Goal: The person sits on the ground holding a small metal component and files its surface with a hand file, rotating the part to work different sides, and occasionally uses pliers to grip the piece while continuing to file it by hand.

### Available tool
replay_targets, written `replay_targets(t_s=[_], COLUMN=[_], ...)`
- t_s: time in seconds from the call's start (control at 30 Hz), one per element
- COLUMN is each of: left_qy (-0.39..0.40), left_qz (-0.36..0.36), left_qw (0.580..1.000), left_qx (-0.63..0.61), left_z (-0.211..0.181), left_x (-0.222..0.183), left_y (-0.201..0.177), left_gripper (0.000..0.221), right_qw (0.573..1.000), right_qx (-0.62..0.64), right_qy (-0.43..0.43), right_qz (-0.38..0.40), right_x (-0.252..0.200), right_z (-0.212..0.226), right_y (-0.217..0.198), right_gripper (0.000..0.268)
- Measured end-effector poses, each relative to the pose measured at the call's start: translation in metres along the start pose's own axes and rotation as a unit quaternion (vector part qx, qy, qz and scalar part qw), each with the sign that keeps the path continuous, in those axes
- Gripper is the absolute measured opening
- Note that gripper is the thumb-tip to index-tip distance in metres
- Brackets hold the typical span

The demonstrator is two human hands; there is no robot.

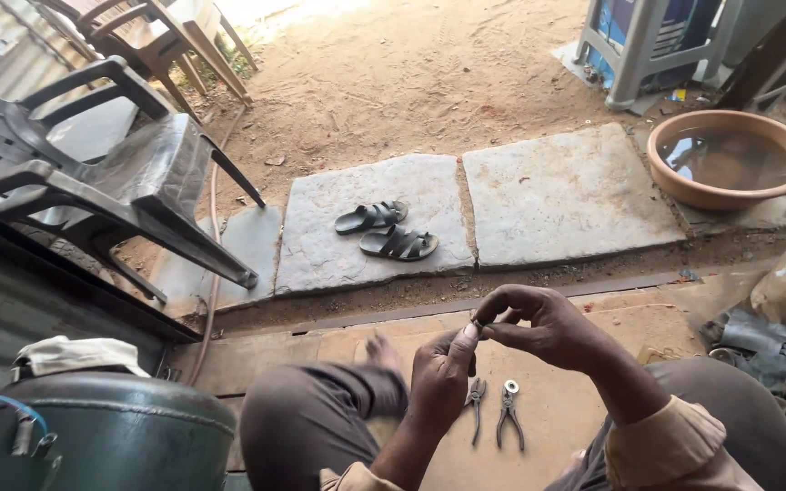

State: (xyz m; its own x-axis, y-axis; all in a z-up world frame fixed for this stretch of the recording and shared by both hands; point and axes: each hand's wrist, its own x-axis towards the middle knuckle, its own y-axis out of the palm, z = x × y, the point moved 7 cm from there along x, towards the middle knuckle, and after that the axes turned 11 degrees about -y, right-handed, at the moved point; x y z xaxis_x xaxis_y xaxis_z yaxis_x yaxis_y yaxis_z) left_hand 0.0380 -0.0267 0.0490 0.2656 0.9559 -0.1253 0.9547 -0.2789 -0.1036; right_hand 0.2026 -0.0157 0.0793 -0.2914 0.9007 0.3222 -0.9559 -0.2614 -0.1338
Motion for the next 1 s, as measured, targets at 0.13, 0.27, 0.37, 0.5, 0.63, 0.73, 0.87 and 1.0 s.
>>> replay_targets(t_s=[0.13,0.27,0.37,0.5,0.63,0.73,0.87,1.0], left_qy=[0.01,-0.007,-0.013,-0.049,-0.061,-0.093,-0.101,-0.09], left_qz=[-0.008,0.0,0.01,-0.009,-0.004,0.014,0.056,0.074], left_qw=[1.0,0.999,0.998,0.995,0.995,0.993,0.992,0.991], left_qx=[-0.018,-0.045,-0.061,-0.086,-0.08,-0.07,-0.043,-0.068], left_z=[0.001,0.018,0.044,0.074,0.061,0.042,0.028,0.034], left_x=[0.006,0.024,0.05,0.072,0.072,0.08,0.09,0.089], left_y=[-0.001,-0.009,-0.011,-0.018,-0.023,-0.024,-0.016,-0.008], left_gripper=[0.041,0.041,0.04,0.037,0.039,0.037,0.038,0.037], right_qw=[1.0,0.999,0.997,0.994,0.992,0.993,0.994,0.994], right_qx=[-0.001,-0.035,-0.071,-0.068,-0.055,-0.022,0.015,0.001], right_qy=[-0.004,0.012,0.03,0.069,0.101,0.091,0.033,0.036], right_qz=[-0.006,-0.012,-0.028,-0.039,-0.052,-0.073,-0.102,-0.104], right_x=[0.006,0.017,0.027,0.037,0.039,0.042,0.037,0.028], right_z=[-0.013,-0.022,-0.032,-0.057,-0.061,-0.06,-0.056,-0.064], right_y=[-0.001,0.0,-0.006,0.0,0.002,-0.005,-0.016,-0.018], right_gripper=[0.021,0.019,0.019,0.019,0.02,0.022,0.02,0.02])
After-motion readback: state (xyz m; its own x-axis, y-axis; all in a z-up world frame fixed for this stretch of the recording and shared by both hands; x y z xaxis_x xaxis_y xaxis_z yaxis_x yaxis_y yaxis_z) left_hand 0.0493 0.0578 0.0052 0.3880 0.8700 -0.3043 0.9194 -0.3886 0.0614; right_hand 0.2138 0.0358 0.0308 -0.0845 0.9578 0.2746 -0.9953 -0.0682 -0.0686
